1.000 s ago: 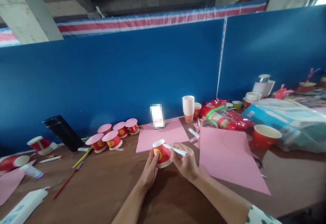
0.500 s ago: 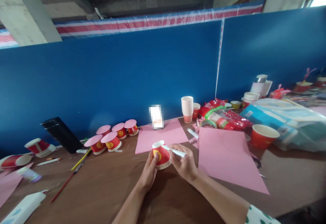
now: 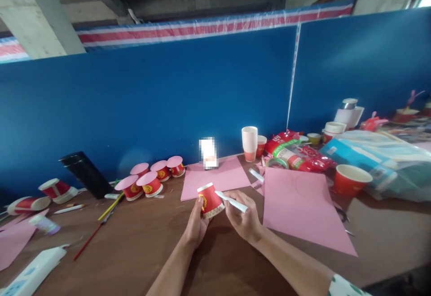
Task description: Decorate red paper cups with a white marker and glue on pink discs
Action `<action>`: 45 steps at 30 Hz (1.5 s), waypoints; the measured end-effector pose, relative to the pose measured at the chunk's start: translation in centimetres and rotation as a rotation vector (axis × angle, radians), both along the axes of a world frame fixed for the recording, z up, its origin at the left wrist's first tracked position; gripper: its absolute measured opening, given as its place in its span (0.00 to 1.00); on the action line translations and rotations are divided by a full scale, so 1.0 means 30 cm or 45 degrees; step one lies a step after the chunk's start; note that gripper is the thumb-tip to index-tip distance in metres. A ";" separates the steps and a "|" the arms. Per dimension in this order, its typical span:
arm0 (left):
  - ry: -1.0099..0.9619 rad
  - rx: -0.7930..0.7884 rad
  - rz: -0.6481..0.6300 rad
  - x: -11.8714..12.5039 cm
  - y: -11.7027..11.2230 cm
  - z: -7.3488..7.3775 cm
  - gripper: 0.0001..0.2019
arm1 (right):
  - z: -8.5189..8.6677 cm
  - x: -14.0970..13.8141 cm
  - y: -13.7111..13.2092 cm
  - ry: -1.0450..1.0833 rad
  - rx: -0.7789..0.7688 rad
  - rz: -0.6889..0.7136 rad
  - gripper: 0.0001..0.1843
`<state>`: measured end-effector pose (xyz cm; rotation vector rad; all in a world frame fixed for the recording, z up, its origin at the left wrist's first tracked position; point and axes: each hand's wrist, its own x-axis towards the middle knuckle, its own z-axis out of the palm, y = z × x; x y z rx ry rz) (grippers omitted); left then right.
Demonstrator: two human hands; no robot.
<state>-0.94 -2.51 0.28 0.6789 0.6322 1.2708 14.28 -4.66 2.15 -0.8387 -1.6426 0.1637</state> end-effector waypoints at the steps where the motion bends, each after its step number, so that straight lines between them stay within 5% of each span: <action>1: 0.002 -0.004 0.004 0.001 -0.002 0.003 0.22 | 0.001 -0.002 -0.002 0.004 -0.009 0.012 0.08; 24: 0.068 0.109 -0.071 -0.008 0.000 -0.021 0.17 | 0.014 -0.004 0.001 -0.032 -0.051 0.070 0.10; 36: 0.002 -0.005 -0.009 -0.001 -0.001 0.002 0.20 | 0.018 0.008 -0.003 -0.010 -0.050 -0.071 0.07; 45: -0.023 -0.052 0.003 -0.006 -0.004 0.016 0.21 | 0.007 0.001 -0.009 -0.042 -0.019 0.008 0.05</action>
